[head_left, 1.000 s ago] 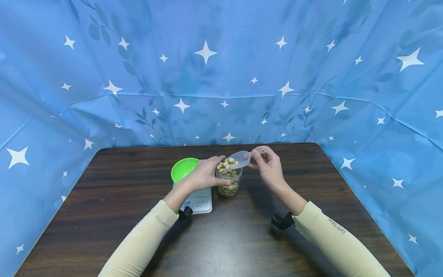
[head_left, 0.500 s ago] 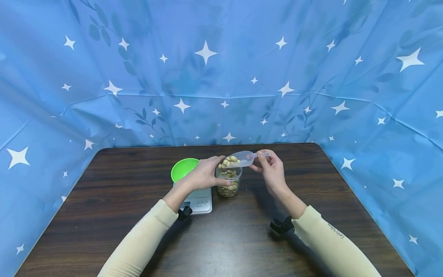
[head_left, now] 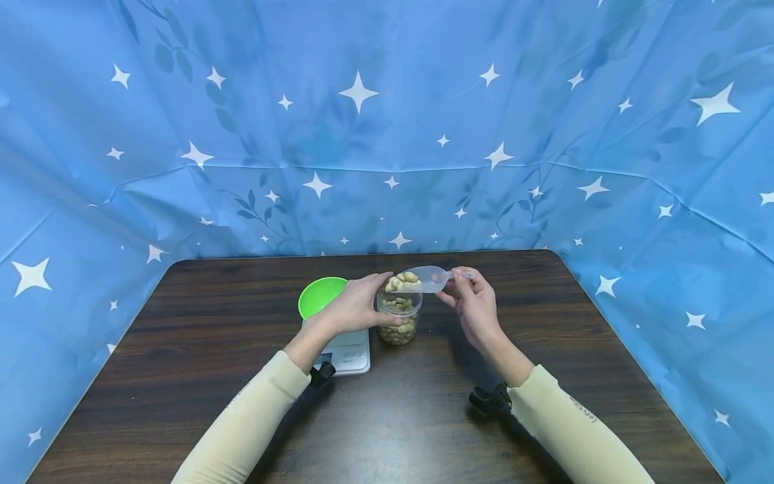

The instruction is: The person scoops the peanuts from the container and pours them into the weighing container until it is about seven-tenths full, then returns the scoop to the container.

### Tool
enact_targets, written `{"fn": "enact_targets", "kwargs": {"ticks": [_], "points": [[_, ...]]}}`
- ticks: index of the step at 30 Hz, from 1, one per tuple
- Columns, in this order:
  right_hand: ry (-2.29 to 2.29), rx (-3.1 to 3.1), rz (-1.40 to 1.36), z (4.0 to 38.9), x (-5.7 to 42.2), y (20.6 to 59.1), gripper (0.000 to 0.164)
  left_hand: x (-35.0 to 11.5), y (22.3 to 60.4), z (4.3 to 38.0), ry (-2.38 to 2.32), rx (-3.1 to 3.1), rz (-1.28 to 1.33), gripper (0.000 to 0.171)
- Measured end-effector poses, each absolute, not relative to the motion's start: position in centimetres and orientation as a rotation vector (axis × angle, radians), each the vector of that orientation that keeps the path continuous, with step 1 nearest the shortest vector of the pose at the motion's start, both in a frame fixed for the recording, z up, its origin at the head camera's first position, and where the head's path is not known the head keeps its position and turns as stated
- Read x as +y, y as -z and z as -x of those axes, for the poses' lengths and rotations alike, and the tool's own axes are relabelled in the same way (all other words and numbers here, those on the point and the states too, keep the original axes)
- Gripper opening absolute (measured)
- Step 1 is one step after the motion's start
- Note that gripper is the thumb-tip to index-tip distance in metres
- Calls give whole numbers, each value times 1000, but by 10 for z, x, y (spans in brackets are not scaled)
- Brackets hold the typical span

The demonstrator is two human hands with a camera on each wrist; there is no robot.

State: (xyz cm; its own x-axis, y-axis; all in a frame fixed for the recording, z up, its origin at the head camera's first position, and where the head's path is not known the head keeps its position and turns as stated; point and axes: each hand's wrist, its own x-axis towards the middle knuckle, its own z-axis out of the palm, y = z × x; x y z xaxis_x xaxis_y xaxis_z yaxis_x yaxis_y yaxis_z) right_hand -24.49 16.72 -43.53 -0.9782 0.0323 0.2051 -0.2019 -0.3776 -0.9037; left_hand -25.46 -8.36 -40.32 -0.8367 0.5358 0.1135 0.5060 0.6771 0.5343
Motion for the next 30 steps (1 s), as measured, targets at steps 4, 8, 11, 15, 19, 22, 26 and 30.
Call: {"fn": "enact_targets", "kwargs": {"ticks": [4,8,11,15,19,22,26,30], "points": [[-2501,-1645,-250,244,167,436,31,-85,404,251,-881,2851,-867,100],[-2502,-1628,-277,244,165,434,29,-93,402,244,-933,2869,-818,99],[-2501,-1622,-301,245,163,431,23,-105,400,239,-975,2883,-811,96],[-2505,-1612,-334,249,159,427,23,-122,397,233,-1005,2925,-815,94],[-2506,-1600,-344,251,153,421,22,-140,394,227,-1019,2953,-774,94],[-2506,-1604,-355,255,145,416,19,-151,392,224,-1012,2960,-723,94],[-2507,-1603,-354,259,135,410,14,-166,392,223,-975,2960,-650,98],[-2510,-1615,-343,261,126,408,11,-178,391,222,-921,2926,-573,105]]}}
